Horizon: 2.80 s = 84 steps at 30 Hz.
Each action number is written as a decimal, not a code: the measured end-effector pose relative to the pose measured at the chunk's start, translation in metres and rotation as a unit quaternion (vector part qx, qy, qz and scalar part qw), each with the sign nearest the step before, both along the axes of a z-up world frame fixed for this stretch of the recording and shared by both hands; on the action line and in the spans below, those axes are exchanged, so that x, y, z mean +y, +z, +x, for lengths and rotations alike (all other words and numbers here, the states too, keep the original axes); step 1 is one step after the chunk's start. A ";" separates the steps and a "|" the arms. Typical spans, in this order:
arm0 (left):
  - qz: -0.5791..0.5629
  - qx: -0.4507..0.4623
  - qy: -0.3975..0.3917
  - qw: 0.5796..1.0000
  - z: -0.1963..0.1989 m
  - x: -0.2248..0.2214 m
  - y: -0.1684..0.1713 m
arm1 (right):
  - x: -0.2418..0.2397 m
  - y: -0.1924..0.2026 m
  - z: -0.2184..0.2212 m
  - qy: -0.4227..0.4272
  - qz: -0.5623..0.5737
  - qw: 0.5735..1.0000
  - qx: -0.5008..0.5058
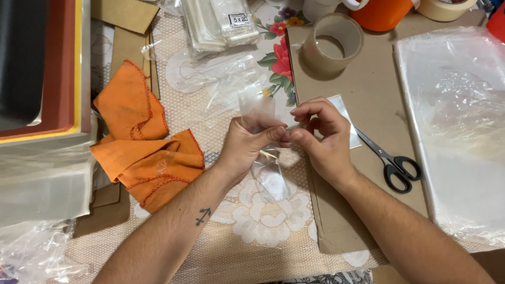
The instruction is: The person is sealing small plastic sleeves by folding the top and applying a piece of adhesive tape. They also use scissors to cut tape.
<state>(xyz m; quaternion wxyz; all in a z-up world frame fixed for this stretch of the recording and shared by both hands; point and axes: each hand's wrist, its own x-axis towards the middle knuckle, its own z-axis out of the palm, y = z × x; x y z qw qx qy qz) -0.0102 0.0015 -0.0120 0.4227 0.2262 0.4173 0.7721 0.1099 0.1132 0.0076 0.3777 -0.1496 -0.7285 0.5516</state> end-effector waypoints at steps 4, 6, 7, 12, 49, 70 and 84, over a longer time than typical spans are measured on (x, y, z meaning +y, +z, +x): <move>-0.013 0.030 0.003 0.999 -0.003 0.002 -0.008 | -0.007 0.006 -0.002 0.000 0.011 1.000 -0.010; -0.016 0.063 -0.001 0.998 -0.002 0.001 -0.004 | -0.010 0.009 -0.006 -0.005 0.030 0.999 -0.022; -0.016 0.064 -0.001 0.998 -0.002 0.002 -0.001 | -0.010 0.009 -0.006 -0.005 0.031 0.999 -0.021; -0.021 0.048 -0.045 0.998 -0.006 0.001 -0.003 | -0.012 0.007 -0.007 -0.025 0.045 0.999 -0.012; 0.002 -0.167 -0.076 0.983 -0.030 0.001 -0.022 | 0.012 0.065 0.063 -0.178 0.250 0.796 -0.522; 0.061 -0.190 -0.098 0.975 -0.034 0.000 -0.027 | 0.042 0.026 0.037 -0.158 0.135 0.779 -0.592; -0.022 -0.208 -0.034 0.977 -0.025 -0.011 0.020 | -0.043 0.023 -0.050 -0.138 -0.156 0.968 -0.140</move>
